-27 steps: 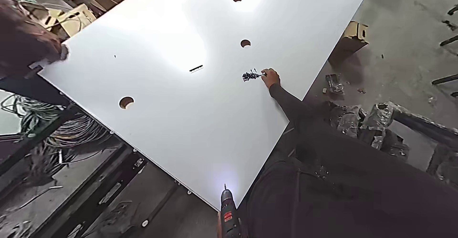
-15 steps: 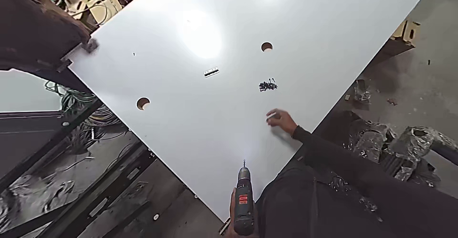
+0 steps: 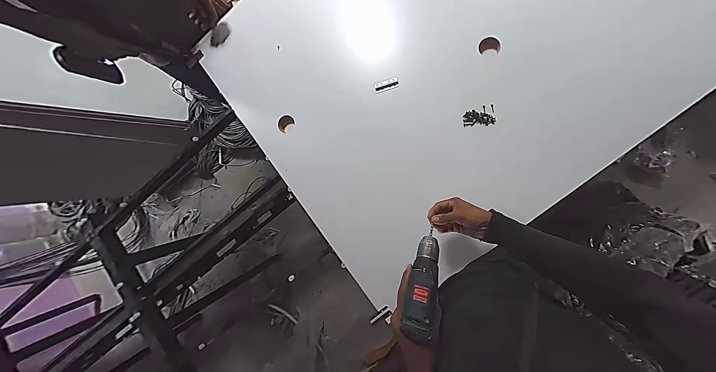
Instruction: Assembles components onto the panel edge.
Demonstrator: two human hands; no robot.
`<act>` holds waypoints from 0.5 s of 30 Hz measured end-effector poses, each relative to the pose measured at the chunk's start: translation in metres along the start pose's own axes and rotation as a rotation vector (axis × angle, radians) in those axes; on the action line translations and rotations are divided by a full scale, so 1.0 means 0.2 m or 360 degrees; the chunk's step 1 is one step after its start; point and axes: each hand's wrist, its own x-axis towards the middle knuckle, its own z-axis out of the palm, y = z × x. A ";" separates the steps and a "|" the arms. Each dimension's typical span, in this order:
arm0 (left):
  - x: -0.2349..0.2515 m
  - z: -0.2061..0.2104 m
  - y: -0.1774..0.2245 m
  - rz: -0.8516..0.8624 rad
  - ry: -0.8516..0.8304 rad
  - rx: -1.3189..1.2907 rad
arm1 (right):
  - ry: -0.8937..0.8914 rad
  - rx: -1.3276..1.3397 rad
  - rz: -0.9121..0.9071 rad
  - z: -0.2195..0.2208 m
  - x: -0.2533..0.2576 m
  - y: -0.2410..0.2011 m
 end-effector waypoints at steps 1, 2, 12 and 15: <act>0.01 -0.02 -0.01 0.0004 -0.0003 -0.0013 | 0.0007 -0.0001 0.0005 0.01 0.00 0.00; 0.01 -0.04 -0.03 0.0007 -0.0014 -0.0029 | 0.0015 -0.0003 0.0007 0.03 -0.01 0.00; 0.10 -0.39 -0.14 0.0018 -0.0198 -0.0213 | 0.0009 -0.0029 0.0015 0.26 0.10 0.08; 0.10 -0.51 -0.21 0.0020 -0.0199 -0.0192 | -0.0062 0.0026 0.0007 0.36 0.16 0.13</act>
